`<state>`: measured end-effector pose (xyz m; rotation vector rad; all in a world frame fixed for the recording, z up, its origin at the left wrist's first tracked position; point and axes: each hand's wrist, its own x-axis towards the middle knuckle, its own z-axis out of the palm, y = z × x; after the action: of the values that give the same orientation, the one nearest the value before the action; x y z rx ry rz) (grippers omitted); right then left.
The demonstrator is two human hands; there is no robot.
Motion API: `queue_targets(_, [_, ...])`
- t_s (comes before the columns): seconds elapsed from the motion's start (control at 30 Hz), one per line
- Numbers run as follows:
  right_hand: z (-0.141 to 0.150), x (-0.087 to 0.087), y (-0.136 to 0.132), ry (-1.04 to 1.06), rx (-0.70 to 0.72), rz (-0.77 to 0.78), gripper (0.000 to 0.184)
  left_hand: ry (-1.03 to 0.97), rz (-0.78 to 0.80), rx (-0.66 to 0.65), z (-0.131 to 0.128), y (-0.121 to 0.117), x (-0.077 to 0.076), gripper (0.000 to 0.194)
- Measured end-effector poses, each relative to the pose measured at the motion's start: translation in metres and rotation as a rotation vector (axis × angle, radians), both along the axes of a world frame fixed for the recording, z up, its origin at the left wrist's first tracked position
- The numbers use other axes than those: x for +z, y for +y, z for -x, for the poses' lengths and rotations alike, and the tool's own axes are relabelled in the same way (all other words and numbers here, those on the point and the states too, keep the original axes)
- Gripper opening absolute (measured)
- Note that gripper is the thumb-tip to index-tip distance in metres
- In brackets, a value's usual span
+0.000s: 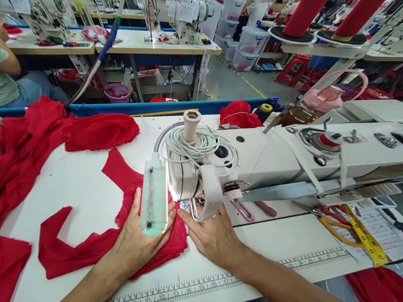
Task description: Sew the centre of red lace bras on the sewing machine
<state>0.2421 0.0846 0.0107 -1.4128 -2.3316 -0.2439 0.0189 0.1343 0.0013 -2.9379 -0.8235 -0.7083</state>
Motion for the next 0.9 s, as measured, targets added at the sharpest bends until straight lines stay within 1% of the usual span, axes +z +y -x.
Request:
queue_targets(0.1, [-0.002,0.000,0.003,-0.007,-0.018,0.017,0.036,-0.040,0.007,0.015,0.000,0.004,-0.007,0.038])
queue_targets(0.17, [-0.003,-0.001,0.005,-0.004,-0.018,0.016,0.037,-0.024,0.027,0.034,-0.002,0.005,-0.006,0.040])
queue_targets(0.27, [-0.004,-0.003,0.006,0.004,-0.013,0.007,0.040,0.023,0.055,0.066,-0.004,0.004,0.000,0.039])
queue_targets(0.37, [-0.004,-0.004,0.006,-0.004,-0.020,0.012,0.041,0.017,0.048,0.078,-0.006,0.004,0.003,0.037])
queue_targets(0.53, [-0.003,-0.001,0.007,-0.021,-0.044,0.027,0.042,0.051,0.058,0.091,-0.006,0.005,-0.001,0.035])
queue_targets(0.67, [-0.003,-0.001,0.006,-0.017,-0.056,0.007,0.043,0.055,0.077,0.090,-0.004,0.003,-0.003,0.040])
queue_targets(0.8, [-0.002,0.000,0.005,0.002,-0.044,-0.018,0.039,0.081,0.101,0.124,-0.002,0.004,-0.004,0.042])
queue_targets(0.9, [-0.002,0.001,0.005,0.008,-0.042,-0.015,0.038,0.083,0.106,0.089,0.000,0.010,-0.007,0.042])
